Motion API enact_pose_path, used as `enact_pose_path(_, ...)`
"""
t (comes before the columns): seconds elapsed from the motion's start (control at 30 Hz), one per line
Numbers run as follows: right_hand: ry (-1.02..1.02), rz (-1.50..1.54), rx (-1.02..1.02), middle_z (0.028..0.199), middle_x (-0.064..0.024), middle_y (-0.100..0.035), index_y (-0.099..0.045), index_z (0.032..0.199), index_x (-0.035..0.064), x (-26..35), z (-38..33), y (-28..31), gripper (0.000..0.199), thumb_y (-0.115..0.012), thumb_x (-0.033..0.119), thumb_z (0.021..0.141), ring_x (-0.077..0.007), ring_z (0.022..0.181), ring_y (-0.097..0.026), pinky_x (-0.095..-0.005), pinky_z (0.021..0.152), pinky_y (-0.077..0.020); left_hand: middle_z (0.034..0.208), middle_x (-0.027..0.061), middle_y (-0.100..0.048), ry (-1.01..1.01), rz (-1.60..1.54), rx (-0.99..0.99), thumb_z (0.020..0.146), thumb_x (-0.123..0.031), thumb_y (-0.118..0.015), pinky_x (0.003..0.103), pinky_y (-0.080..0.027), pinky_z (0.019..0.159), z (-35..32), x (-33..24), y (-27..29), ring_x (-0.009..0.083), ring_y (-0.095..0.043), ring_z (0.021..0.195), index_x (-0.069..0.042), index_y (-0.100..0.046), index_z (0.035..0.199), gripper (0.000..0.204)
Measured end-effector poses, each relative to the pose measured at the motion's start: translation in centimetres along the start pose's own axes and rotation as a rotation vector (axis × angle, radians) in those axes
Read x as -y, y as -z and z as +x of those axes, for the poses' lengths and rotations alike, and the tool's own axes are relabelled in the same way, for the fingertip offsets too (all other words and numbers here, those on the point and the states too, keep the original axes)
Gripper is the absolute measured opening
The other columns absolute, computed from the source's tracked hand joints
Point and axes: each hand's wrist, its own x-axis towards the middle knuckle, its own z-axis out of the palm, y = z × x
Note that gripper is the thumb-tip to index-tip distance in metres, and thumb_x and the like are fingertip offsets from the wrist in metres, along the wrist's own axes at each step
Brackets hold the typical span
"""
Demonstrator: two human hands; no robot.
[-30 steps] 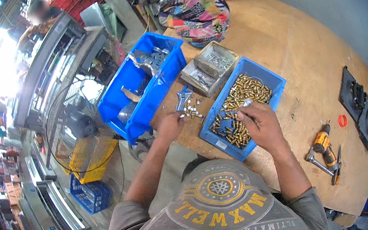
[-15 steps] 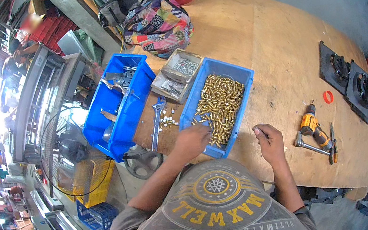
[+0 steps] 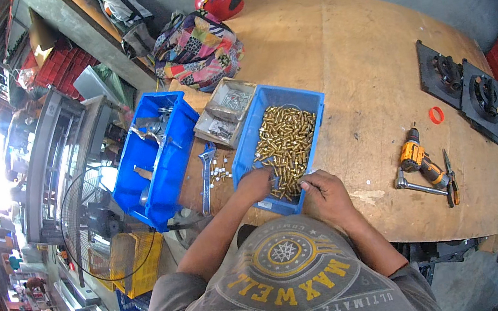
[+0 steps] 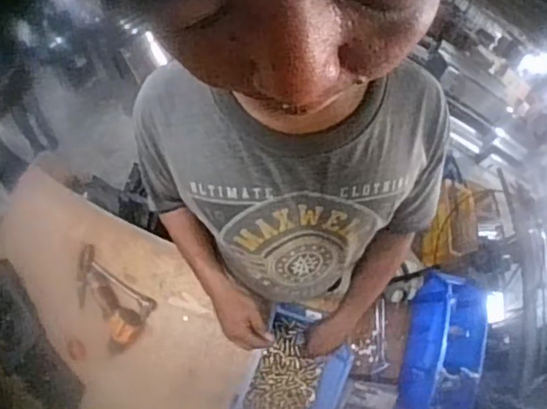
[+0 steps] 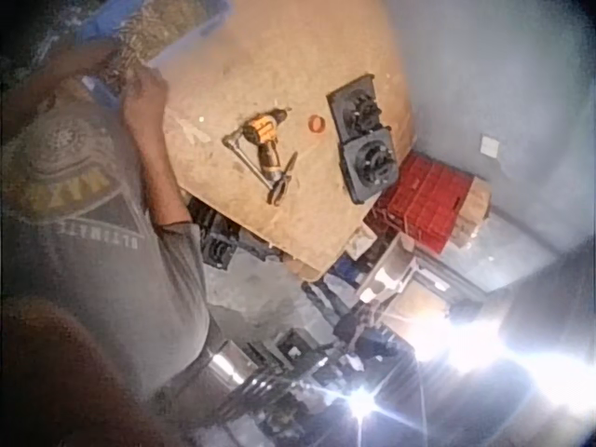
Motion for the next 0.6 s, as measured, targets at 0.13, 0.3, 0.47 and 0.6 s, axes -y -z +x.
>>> enact_pose_path(0.13,-0.011,0.016,-0.010,0.087,-0.0177,-0.063,-0.068,0.101,0.0004,0.6,0.6,-0.2,0.021,-0.061,0.019,0.093,-0.0326,0.083,-0.062,-0.0386,0.075,-0.0483,0.088,0.0146,-0.069,-0.049,-0.524,-0.091,0.084,-0.013,-0.071,0.036,-0.053,0.073,-2.9,-1.8,2.9,0.0238,-0.067,0.078,-0.001,-0.057,0.102,0.026)
enact_pose_path(0.3,0.026,0.186,-0.051,0.084,-0.0134,-0.060,-0.070,0.101,0.0022,2.2,2.1,-1.3,0.021,-0.061,0.019,0.094,-0.0270,0.081,-0.060,-0.0379,0.072,-0.0466,0.096,0.0087,-0.067,-0.114,-1.203,0.122,0.084,-0.002,-0.074,0.029,-0.052,0.076,-6.0,-5.1,6.1,0.0126,-0.063,0.086,-0.005,-0.047,0.113,0.040)
enact_pose_path(0.47,0.030,0.335,0.014,0.087,-0.0089,-0.057,-0.070,0.100,0.0013,3.6,2.5,-1.6,0.023,-0.061,0.021,0.096,-0.0187,0.083,-0.056,-0.0326,0.072,-0.0441,0.100,0.0084,-0.066,-0.175,-1.373,0.034,0.085,0.001,-0.072,0.028,-0.052,0.079,-6.7,-6.8,7.6,0.0127,-0.063,0.095,-0.005,-0.043,0.119,0.045)
enact_pose_path(0.6,-0.048,0.445,0.092,0.091,-0.0073,-0.057,-0.070,0.100,-0.0007,4.3,2.1,-1.3,0.024,-0.061,0.021,0.096,-0.0171,0.091,-0.055,-0.0311,0.077,-0.0447,0.097,0.0079,-0.066,-0.229,-1.355,0.015,0.087,-0.004,-0.071,0.028,-0.053,0.075,-7.1,-7.4,8.6,0.0126,-0.063,0.088,-0.002,-0.046,0.119,0.041)
